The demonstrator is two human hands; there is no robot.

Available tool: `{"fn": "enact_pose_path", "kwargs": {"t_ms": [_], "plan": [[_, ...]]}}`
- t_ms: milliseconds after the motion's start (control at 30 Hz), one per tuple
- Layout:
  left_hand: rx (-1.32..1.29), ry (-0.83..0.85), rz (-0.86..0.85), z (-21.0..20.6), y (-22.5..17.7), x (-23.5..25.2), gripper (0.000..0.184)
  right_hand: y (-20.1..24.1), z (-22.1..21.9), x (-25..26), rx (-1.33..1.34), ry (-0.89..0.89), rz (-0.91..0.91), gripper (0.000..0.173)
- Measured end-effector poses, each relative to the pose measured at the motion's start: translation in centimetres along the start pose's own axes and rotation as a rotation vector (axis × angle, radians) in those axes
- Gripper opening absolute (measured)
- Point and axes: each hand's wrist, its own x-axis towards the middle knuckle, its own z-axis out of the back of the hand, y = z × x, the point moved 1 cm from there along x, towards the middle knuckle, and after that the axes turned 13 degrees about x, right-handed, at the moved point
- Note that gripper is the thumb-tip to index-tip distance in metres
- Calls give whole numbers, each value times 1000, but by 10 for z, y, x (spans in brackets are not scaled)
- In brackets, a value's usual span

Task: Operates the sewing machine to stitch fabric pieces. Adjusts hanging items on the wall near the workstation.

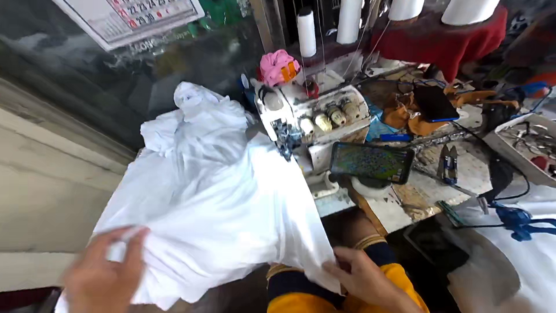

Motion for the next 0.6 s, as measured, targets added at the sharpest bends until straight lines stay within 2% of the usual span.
{"fn": "enact_pose_path", "kwargs": {"t_ms": [67,133,200,233,267,400,500,600], "plan": [[53,-76,123,23,4,31,45,13,-2,-15,95,6,5,22],[73,-38,203,18,20,61,53,10,-3,-25,103,-12,-22,21],[123,16,113,-5,39,74,54,-12,-5,-33,73,-23,-111,24],[119,47,50,-13,32,71,53,-22,-5,-38,67,-29,-159,24],[99,58,-5,-15,9,64,52,-29,-6,-41,82,-39,-185,22],[-189,156,-153,-26,-105,-13,37,-32,-7,-59,179,-107,-217,17],[-408,420,-220,-60,-148,-79,29,-26,-1,-56,161,-141,-212,18],[-485,699,-192,-82,-172,-134,29,-26,5,-53,117,-148,-167,20]]}}
